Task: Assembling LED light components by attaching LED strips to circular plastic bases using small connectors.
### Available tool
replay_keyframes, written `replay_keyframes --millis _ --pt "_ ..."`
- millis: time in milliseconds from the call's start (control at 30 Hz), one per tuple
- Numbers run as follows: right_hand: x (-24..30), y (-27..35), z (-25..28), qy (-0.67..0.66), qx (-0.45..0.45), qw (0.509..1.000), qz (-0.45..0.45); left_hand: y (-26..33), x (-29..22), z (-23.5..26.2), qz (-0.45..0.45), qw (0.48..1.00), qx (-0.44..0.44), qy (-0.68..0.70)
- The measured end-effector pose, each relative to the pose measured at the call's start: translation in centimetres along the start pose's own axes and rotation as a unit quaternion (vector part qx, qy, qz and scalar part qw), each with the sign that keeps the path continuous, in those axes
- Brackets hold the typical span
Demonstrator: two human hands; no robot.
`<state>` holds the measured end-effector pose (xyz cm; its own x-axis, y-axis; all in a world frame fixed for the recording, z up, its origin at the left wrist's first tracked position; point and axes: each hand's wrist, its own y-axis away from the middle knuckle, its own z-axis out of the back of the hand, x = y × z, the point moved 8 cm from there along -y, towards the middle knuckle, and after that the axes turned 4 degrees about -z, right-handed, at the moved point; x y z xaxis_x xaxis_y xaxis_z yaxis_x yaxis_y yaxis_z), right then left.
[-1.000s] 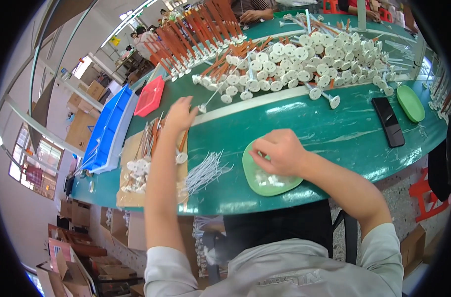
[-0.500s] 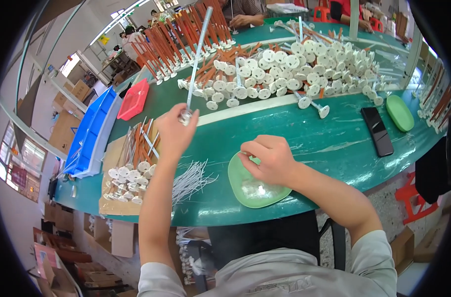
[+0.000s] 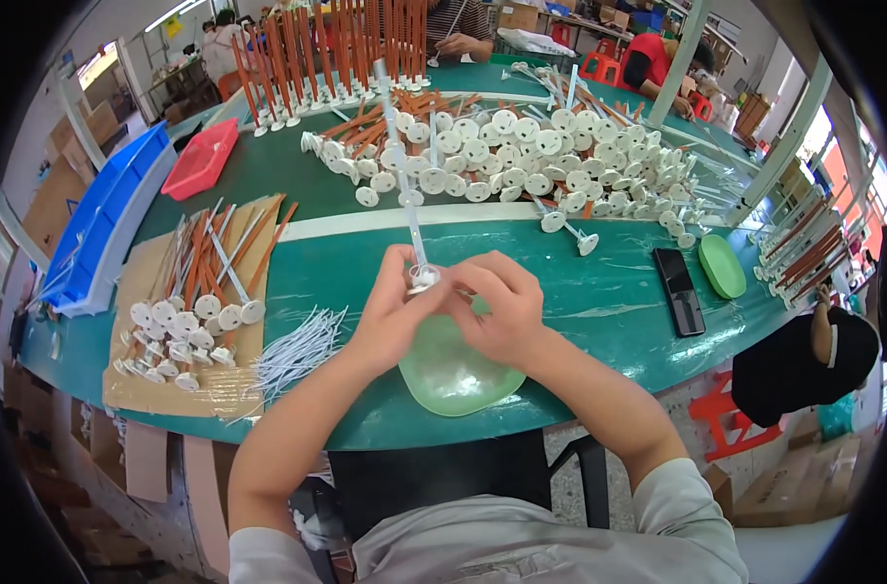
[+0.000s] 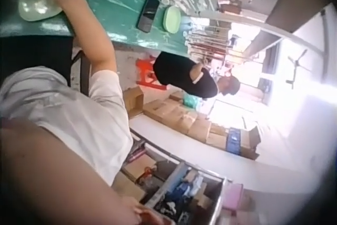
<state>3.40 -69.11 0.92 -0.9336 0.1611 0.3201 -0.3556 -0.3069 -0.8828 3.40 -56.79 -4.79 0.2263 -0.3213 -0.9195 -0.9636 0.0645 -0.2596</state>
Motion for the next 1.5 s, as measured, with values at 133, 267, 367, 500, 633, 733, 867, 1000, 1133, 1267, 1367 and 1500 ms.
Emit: replay_keyframes --millis 133,267,367,500,633,733,867,1000,1133,1267,1367,1500 --pt "0.6 -0.4 0.6 0.024 0.001 0.999 0.040 0.3 0.1 0.7 0.034 0.995 0.010 0.088" --pt "0.4 -0.5 1.0 0.037 -0.009 0.998 0.051 0.1 0.5 0.3 0.044 0.995 0.040 0.082" --pt "0.6 -0.7 1.3 0.025 -0.025 0.997 0.068 0.5 0.0 -0.6 0.039 0.990 0.077 0.110" --pt "1.2 -0.6 1.8 0.036 -0.028 0.994 0.095 0.6 -0.5 -0.8 0.008 0.992 0.097 0.080" --pt "1.6 -0.5 1.8 0.044 -0.034 0.994 0.098 0.5 -0.5 -0.4 -0.002 0.994 0.092 0.057" --pt "1.1 -0.4 1.6 0.036 -0.021 0.996 0.085 0.4 0.0 -0.1 0.014 0.994 0.095 0.046" --pt "0.4 -1.0 1.3 0.022 0.007 0.995 0.095 -0.1 0.4 0.8 0.015 0.993 0.091 0.076" --pt "0.1 -0.6 1.3 0.017 0.011 0.995 0.096 -0.1 0.0 0.5 0.014 0.997 0.065 0.025" --pt "-0.2 -0.6 1.1 0.011 0.024 0.997 0.073 0.0 0.7 0.5 0.027 0.998 0.058 0.020" --pt "0.0 -0.5 1.1 0.025 -0.003 0.998 0.062 -0.1 0.5 0.5 0.027 0.997 0.068 0.031" --pt "-0.3 -0.2 0.8 0.055 0.023 0.998 0.008 -0.2 -0.5 1.0 -0.001 1.000 0.009 0.006" --pt "-0.6 1.8 -3.2 0.012 0.309 0.950 -0.041 -0.5 -1.5 4.3 -0.020 0.988 -0.140 -0.059"
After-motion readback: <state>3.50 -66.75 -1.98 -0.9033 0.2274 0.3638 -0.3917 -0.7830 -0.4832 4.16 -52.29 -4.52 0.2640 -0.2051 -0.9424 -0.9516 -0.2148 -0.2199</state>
